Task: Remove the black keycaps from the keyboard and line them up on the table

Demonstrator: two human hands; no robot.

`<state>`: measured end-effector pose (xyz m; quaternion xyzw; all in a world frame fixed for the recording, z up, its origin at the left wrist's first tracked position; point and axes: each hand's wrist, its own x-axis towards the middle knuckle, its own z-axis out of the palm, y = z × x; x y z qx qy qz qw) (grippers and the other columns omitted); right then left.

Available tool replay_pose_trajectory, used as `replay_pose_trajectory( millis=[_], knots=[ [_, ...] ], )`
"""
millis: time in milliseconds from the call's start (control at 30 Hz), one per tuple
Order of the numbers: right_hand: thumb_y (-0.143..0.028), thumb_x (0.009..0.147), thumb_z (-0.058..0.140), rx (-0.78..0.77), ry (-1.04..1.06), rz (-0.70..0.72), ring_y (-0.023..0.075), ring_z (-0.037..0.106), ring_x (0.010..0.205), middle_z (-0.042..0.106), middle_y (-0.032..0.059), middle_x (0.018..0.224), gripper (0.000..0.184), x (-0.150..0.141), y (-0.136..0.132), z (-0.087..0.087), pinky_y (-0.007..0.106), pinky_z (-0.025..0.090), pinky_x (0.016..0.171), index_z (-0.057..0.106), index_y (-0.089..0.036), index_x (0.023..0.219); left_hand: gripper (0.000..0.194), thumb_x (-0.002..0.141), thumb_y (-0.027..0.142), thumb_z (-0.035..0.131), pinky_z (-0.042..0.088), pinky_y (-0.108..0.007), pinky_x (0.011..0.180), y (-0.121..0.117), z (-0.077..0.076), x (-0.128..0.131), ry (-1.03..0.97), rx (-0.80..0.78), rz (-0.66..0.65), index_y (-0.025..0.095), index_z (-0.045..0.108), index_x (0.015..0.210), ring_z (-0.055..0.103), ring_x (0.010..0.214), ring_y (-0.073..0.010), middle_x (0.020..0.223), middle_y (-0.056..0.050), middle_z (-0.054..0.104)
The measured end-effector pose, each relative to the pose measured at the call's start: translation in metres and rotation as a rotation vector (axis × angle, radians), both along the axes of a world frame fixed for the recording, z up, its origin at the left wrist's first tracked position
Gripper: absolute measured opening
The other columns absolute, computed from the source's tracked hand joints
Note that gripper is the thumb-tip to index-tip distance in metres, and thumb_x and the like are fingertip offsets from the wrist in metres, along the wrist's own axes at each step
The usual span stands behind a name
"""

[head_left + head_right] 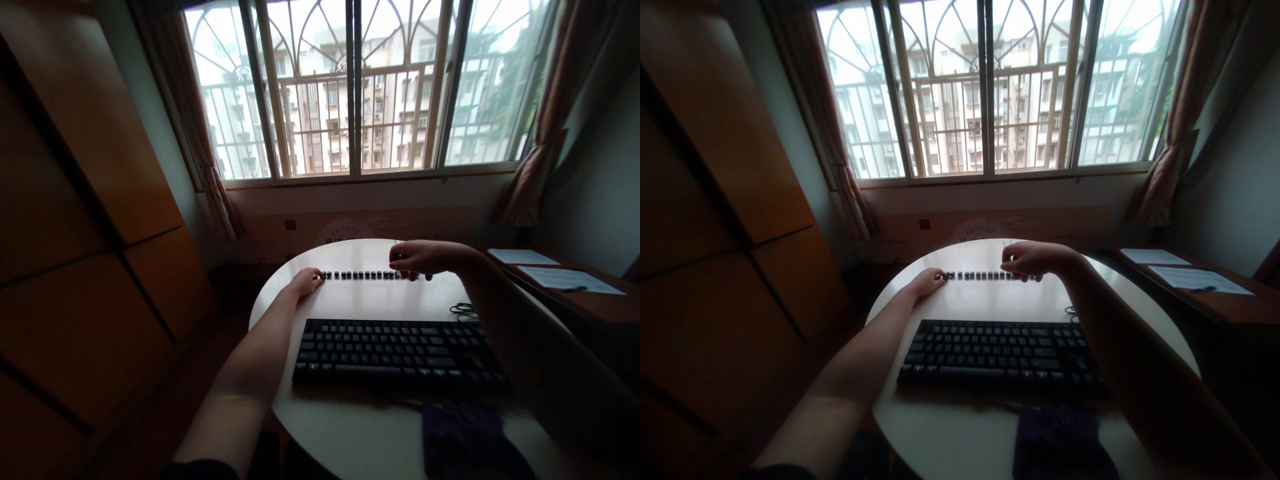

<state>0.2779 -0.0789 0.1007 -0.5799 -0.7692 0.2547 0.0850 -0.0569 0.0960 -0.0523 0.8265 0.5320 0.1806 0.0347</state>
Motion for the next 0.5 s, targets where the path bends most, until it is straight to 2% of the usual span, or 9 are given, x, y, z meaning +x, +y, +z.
replay_pose_trajectory(
  millis=[500],
  knots=[
    [-0.043,0.092,0.056,-0.004,-0.003,-0.012,0.0172,0.065,0.067,0.069,0.0093,0.087,0.027,-0.0006,-0.0001,-0.0002,0.021,0.046,0.044,0.059,-0.017,0.100,0.027,0.083,0.028,0.064,0.047,-0.028,0.090,0.0020,-0.0010,-0.0010,0.009,0.006,-0.014,0.022,0.072,0.108,0.064,0.102,-0.0226,0.110,-0.007,0.070]
  ],
)
